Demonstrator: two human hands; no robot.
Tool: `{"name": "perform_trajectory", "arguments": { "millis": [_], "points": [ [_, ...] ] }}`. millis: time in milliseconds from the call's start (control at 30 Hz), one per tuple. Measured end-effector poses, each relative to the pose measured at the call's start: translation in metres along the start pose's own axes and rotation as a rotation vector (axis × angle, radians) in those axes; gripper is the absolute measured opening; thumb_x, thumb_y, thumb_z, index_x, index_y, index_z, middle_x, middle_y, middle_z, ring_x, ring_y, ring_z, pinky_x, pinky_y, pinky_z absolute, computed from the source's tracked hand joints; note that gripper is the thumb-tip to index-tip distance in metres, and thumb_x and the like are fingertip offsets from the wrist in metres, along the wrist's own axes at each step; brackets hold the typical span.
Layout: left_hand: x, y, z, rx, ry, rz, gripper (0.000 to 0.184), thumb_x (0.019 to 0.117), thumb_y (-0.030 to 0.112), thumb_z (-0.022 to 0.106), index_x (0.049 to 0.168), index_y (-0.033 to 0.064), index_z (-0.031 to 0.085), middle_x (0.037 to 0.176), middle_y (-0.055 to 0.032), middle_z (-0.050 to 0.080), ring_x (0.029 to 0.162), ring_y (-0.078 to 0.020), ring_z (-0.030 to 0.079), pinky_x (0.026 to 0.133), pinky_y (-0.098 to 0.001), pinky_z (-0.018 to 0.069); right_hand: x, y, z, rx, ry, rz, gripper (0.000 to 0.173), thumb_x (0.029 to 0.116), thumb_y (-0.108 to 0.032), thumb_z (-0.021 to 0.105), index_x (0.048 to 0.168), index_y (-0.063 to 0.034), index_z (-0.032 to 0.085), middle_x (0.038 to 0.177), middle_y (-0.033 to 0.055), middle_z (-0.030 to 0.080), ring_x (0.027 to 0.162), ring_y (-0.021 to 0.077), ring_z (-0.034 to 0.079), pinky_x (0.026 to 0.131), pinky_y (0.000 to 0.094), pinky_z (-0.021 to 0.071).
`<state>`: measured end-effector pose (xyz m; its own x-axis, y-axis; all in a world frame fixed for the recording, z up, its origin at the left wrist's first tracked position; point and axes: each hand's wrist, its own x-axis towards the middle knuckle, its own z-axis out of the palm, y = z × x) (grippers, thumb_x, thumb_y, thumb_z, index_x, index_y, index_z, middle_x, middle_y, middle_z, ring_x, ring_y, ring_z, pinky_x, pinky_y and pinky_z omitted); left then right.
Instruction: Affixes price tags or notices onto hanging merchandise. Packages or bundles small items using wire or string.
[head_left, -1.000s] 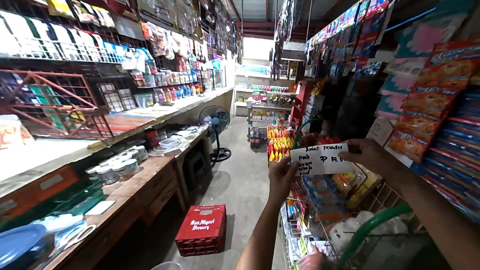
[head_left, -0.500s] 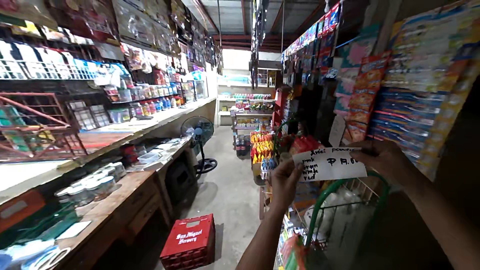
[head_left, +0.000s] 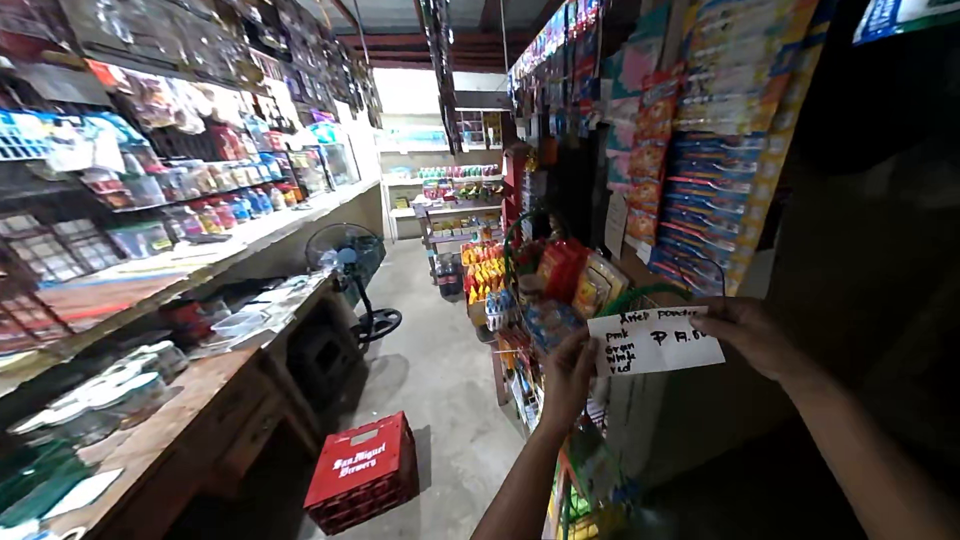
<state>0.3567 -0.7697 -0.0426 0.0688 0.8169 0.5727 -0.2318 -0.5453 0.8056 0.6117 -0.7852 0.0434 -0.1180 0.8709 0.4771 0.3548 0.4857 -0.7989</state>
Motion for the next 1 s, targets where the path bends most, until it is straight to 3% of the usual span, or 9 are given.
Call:
{"name": "perform_trajectory", "arguments": {
  "millis": [67, 267, 433, 667, 800, 1000],
  "points": [
    [-0.008, -0.002, 0.005, -0.011, -0.011, -0.011, 0.026, 0.1040, 0.004, 0.049, 0.124, -0.0077, 0.060, 0.091, 0.0018, 0.072, 0.075, -0.0009, 0.068, 0.071, -0.0220, 0.0591, -0.012, 0.004, -0.002, 0.032, 0.012, 0.025, 0.014, 0.0906, -0.003, 0.062, 0.103, -0.0014, 0.067, 0.083, -0.0106, 0.067, 0.073, -0.0060, 0.062, 0.071, 0.0147, 0.0530],
    [-0.022, -0.006, 0.022, -0.030, -0.009, 0.013, 0.024, 0.1020, 0.002, 0.053, 0.122, -0.0084, 0.062, 0.090, 0.0014, 0.073, 0.076, 0.0001, 0.068, 0.073, -0.0205, 0.0587, -0.047, 0.011, -0.007, 0.102, 0.016, 0.086, 0.021, 0.0913, 0.001, 0.060, 0.110, 0.0007, 0.068, 0.089, -0.0084, 0.071, 0.080, -0.0034, 0.066, 0.076, 0.0163, 0.0559],
    [-0.032, -0.014, 0.033, 0.031, 0.013, 0.001, 0.021, 0.0985, 0.001, 0.058, 0.117, -0.0089, 0.062, 0.081, 0.0020, 0.071, 0.068, 0.0010, 0.065, 0.067, -0.0196, 0.0571, -0.071, 0.009, -0.008, 0.066, 0.053, 0.165, 0.022, 0.0936, 0.003, 0.059, 0.114, 0.0045, 0.066, 0.091, -0.0043, 0.071, 0.080, -0.0026, 0.067, 0.076, 0.0164, 0.0564],
    [-0.046, -0.029, 0.043, 0.016, 0.030, -0.061, 0.020, 0.0981, 0.000, 0.059, 0.116, -0.0080, 0.062, 0.078, 0.0024, 0.071, 0.066, 0.0010, 0.066, 0.066, -0.0189, 0.0568, -0.086, 0.021, -0.013, 0.071, 0.070, 0.203, 0.020, 0.0931, 0.000, 0.062, 0.112, 0.0017, 0.067, 0.089, -0.0051, 0.071, 0.079, -0.0021, 0.067, 0.075, 0.0168, 0.0572],
    [-0.051, -0.032, 0.047, 0.008, 0.037, -0.054, 0.018, 0.0985, -0.001, 0.058, 0.115, -0.0069, 0.062, 0.077, 0.0030, 0.071, 0.065, 0.0003, 0.066, 0.064, -0.0192, 0.0573, -0.092, 0.029, -0.014, 0.067, 0.086, 0.219, 0.014, 0.0978, -0.006, 0.058, 0.105, -0.0007, 0.068, 0.087, -0.0066, 0.069, 0.078, -0.0036, 0.065, 0.073, 0.0167, 0.0551],
    [-0.054, -0.037, 0.048, 0.052, 0.057, -0.044, 0.019, 0.0978, 0.000, 0.060, 0.115, -0.0076, 0.062, 0.076, 0.0034, 0.071, 0.065, 0.0020, 0.065, 0.064, -0.0178, 0.0565, -0.101, 0.042, -0.014, 0.106, 0.135, 0.295, 0.018, 0.1012, -0.012, 0.055, 0.107, 0.0002, 0.066, 0.089, -0.0046, 0.068, 0.078, -0.0006, 0.066, 0.073, 0.0199, 0.0571]
  ]
}}
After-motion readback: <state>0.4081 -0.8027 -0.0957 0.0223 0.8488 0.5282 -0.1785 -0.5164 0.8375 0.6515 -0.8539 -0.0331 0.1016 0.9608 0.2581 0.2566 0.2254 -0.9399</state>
